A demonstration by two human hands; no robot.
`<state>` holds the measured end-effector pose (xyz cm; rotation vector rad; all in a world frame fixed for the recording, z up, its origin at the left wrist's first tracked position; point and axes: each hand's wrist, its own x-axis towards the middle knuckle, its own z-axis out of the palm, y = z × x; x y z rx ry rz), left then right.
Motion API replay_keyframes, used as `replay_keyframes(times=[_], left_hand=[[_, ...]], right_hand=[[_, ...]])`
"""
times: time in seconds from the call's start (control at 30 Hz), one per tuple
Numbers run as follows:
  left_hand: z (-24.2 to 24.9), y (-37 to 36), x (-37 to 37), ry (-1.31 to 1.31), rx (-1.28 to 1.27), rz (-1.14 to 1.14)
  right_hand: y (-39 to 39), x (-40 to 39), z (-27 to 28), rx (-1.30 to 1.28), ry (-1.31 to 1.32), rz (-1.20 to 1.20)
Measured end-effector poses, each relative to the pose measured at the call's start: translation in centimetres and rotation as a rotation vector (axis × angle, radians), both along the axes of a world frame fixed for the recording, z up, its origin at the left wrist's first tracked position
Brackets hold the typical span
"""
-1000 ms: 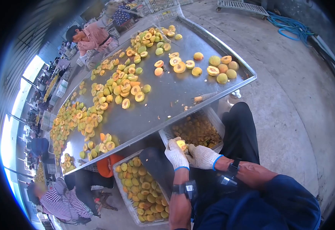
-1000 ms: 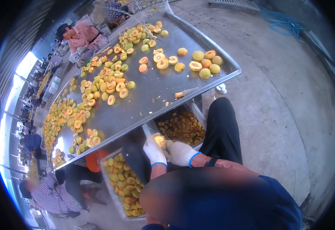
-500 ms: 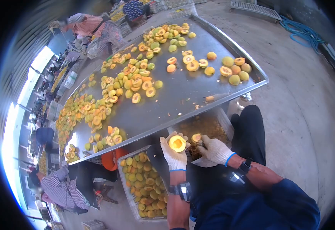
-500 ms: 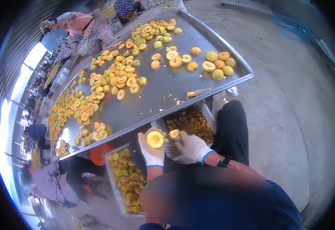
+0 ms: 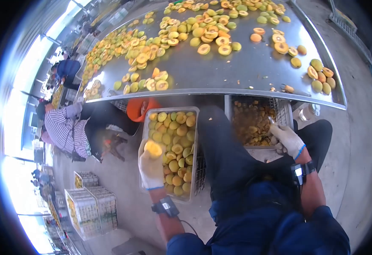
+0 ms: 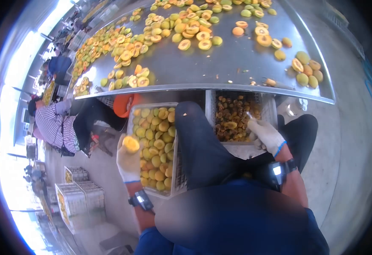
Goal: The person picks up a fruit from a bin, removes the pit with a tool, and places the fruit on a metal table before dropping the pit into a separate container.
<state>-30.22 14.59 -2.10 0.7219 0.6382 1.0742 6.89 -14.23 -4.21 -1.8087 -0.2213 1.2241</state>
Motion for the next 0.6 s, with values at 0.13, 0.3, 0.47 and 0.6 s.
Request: replay_keyframes(times=[0.13, 0.3, 0.47, 0.6], left_hand=[[-7.7, -1.3, -11.1, 0.562, 0.049, 0.147], [-13.7, -4.9, -17.7, 1.032, 0.010, 0.194], [-14.6, -6.3, -17.8, 1.163, -0.022, 0.348], [-14.9, -4.6, -16.9, 1.375, 0.190, 0.324]], right_hand=[[0.4, -0.4, 0.1, 0.126, 0.121, -0.100], [0.7, -1.3, 0.0, -0.030, -0.201, 0.034], [0.8, -1.4, 0.7, -0.056, -0.294, -0.007], [0.9, -0.7, 0.9, 0.016, -0.395, -0.082]])
